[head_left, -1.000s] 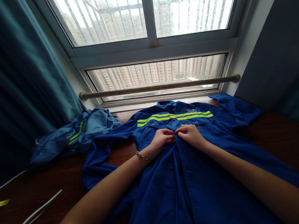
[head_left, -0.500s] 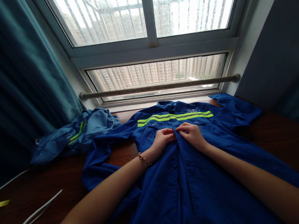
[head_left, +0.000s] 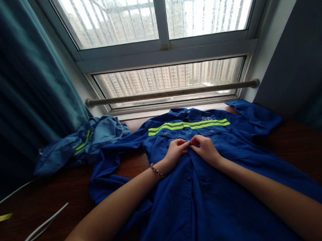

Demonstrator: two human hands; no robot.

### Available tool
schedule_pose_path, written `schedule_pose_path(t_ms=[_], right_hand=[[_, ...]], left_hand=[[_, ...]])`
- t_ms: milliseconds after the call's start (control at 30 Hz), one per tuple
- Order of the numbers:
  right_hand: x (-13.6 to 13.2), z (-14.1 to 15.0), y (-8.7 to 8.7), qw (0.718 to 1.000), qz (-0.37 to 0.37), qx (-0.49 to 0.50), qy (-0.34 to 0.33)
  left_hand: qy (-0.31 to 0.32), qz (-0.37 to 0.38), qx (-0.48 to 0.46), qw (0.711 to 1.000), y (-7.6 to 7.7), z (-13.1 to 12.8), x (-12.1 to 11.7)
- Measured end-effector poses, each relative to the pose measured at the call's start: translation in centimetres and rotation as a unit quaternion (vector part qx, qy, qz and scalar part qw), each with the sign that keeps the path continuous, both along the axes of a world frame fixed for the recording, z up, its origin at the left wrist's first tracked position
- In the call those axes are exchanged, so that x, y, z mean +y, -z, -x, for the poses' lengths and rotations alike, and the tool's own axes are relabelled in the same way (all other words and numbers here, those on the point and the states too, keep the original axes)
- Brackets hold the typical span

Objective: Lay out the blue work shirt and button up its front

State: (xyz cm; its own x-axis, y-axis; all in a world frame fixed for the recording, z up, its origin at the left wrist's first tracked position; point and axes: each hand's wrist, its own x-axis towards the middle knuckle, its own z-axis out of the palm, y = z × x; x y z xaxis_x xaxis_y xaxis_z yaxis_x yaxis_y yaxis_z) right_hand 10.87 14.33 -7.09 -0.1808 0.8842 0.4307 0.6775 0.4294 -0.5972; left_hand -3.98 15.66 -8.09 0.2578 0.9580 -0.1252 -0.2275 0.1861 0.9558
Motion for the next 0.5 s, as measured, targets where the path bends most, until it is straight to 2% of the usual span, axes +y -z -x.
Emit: schedule_pose_path(t_ms=[233,367,500], right_hand=[[0.4,0.0,0.6,0.995,0.038,0.089,-0.011],[0.7,0.0,0.8,0.988,0.076,0.135,-0.027],[0.9,0.0,1.2,0.979,0.100,0.175,-0.036]], left_hand=[[-0.066,0.054,-0.021,0.996,-0.1,-0.2,0.0],[-0.078,0.087,-0.033,0.993,-0.6,-0.3,-0.1],[-0.075,0.074,-0.039,0.994,-0.5,-0.3,-0.1]])
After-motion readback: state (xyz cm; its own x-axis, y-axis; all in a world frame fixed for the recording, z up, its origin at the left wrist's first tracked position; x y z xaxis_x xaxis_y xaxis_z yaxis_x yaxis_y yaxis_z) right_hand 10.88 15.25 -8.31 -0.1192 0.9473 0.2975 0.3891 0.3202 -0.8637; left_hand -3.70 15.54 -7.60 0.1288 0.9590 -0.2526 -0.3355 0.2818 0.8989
